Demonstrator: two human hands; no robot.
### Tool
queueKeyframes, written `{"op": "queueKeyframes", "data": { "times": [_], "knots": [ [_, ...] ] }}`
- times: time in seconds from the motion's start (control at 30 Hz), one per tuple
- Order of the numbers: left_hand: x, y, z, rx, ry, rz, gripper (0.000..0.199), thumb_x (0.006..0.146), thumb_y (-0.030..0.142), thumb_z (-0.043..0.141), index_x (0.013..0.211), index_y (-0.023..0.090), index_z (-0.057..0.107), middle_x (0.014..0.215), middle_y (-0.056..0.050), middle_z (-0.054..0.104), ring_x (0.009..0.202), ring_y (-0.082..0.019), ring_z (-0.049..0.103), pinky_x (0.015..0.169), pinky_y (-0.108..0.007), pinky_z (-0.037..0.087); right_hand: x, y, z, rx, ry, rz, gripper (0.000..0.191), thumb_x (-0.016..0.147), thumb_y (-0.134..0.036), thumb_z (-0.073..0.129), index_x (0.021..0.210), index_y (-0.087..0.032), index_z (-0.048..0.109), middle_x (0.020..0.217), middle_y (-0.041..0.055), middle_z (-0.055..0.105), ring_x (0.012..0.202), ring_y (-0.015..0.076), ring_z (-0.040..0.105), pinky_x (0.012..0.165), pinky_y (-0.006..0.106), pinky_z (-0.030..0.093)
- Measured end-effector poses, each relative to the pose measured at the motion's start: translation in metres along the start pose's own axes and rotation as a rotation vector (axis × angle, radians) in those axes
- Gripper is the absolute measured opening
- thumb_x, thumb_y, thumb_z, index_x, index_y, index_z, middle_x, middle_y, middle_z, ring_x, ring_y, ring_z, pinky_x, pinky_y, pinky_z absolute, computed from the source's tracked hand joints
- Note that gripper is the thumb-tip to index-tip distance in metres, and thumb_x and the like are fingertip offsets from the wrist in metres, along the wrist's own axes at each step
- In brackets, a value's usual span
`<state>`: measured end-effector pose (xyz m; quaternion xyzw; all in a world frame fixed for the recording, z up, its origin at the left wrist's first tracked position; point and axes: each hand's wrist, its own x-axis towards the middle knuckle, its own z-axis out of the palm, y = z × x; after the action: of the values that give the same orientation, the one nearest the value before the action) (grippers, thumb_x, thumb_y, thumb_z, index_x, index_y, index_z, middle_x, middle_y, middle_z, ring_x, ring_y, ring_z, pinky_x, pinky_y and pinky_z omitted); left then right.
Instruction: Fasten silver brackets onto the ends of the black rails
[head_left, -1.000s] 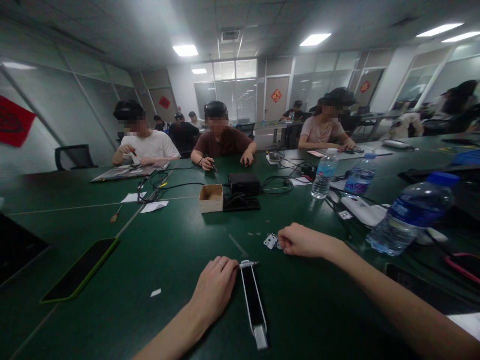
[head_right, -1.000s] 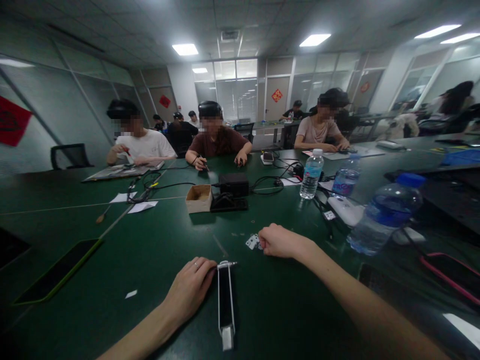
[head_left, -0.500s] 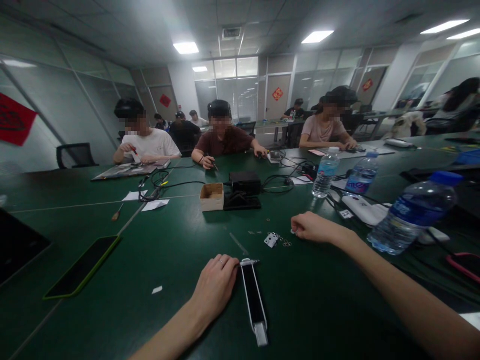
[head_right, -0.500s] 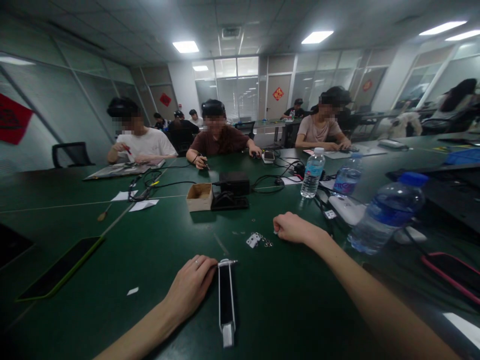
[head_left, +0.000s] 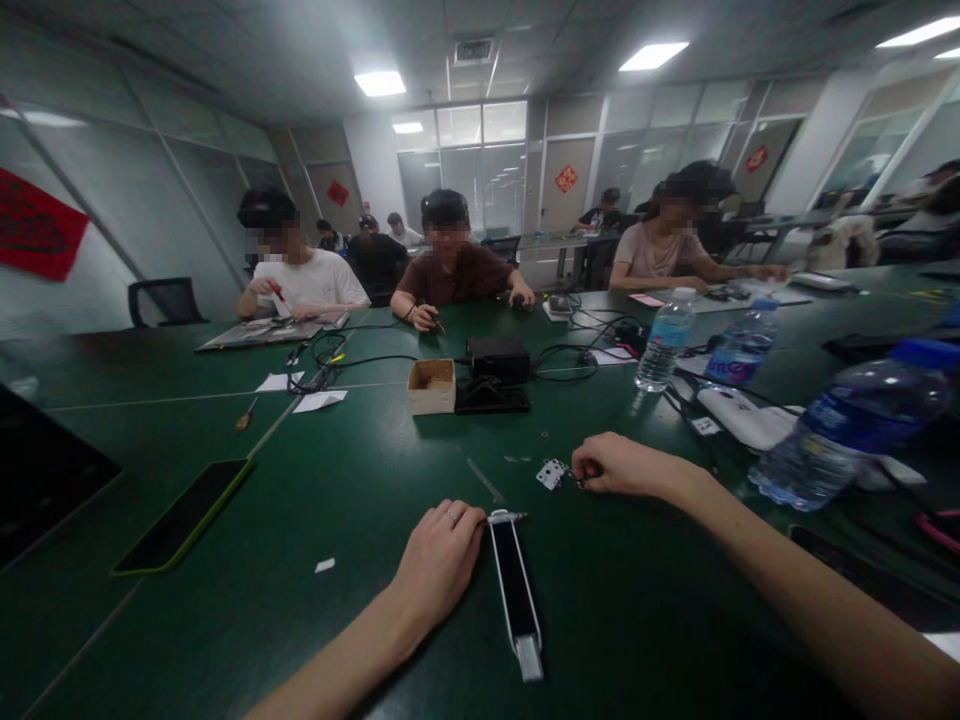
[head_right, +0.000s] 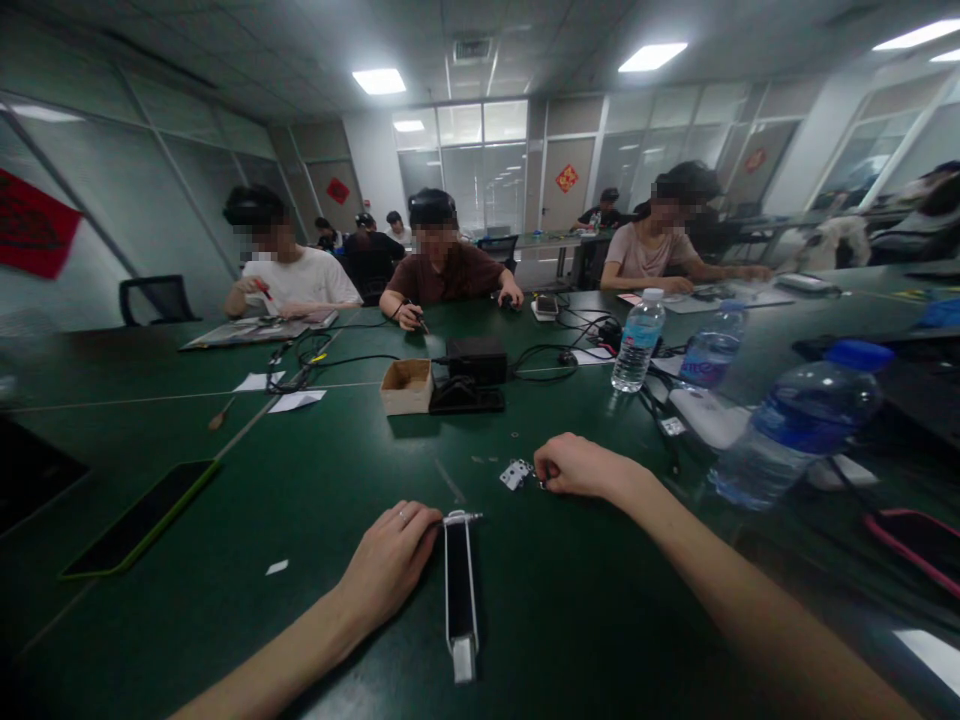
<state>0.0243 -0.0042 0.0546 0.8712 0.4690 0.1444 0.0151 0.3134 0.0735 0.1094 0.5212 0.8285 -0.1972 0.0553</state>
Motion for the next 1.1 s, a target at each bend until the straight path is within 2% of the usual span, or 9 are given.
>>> {"op": "queueKeyframes", "data": {
  "times": [0.17,0.47,0.57,0.67,0.83,1.1],
  "knots": [
    [-0.001,0.000,0.001,0.008,0.007,0.006,0.017,0.094,0.011,0.048,0.105,0.018,0.059,0.100,-0.005,0.064,0.088,-0.021,0.059,0.079,-0.036,0.051,0.000,-0.002,0.001,0.002,0.013,-0.043,0.028,0.072,-0.009,0.059,0.096,-0.020,0.067,0.089,0.0027,0.062,0.078,0.0179,0.058,0.064,0.025,0.040],
    [0.000,0.004,-0.005,0.014,-0.002,-0.002,0.016,0.095,0.014,0.046,0.104,0.018,0.059,0.099,-0.005,0.065,0.086,-0.020,0.059,0.077,-0.034,0.051,-0.005,-0.011,-0.003,0.002,-0.021,0.005,0.007,0.074,-0.013,0.059,0.078,-0.016,0.064,0.085,0.0036,0.063,0.074,0.0169,0.058,0.062,0.025,0.040],
    [0.000,0.003,-0.004,0.016,0.009,0.002,0.016,0.095,0.015,0.045,0.103,0.018,0.059,0.099,-0.005,0.065,0.086,-0.020,0.059,0.077,-0.033,0.051,-0.005,-0.017,0.001,0.047,0.024,-0.080,0.005,0.077,-0.018,0.057,0.077,-0.017,0.062,0.081,0.0032,0.061,0.071,0.0162,0.056,0.062,0.026,0.040],
    [0.000,0.002,-0.003,0.022,0.013,0.009,0.016,0.096,0.014,0.045,0.103,0.018,0.059,0.098,-0.006,0.065,0.086,-0.020,0.058,0.077,-0.034,0.051,-0.004,-0.034,0.009,0.090,0.109,-0.177,0.006,0.080,-0.021,0.055,0.076,-0.018,0.060,0.077,0.0020,0.060,0.068,0.0154,0.054,0.062,0.026,0.040],
    [0.000,0.002,-0.003,0.029,0.016,0.013,0.016,0.095,0.013,0.046,0.103,0.017,0.059,0.096,-0.005,0.064,0.085,-0.021,0.058,0.077,-0.035,0.051,-0.003,-0.062,0.024,0.125,0.157,-0.249,0.008,0.082,-0.023,0.055,0.081,-0.018,0.061,0.082,0.0027,0.061,0.073,0.0160,0.055,0.066,0.028,0.041],
    [0.001,0.003,-0.002,0.052,0.015,0.007,0.015,0.095,0.014,0.047,0.102,0.018,0.059,0.096,-0.005,0.064,0.086,-0.021,0.058,0.078,-0.035,0.051,-0.002,-0.062,0.031,0.109,0.185,-0.321,0.007,0.083,-0.023,0.057,0.080,-0.018,0.061,0.077,0.0002,0.060,0.070,0.0147,0.053,0.065,0.027,0.040]
  ]
}}
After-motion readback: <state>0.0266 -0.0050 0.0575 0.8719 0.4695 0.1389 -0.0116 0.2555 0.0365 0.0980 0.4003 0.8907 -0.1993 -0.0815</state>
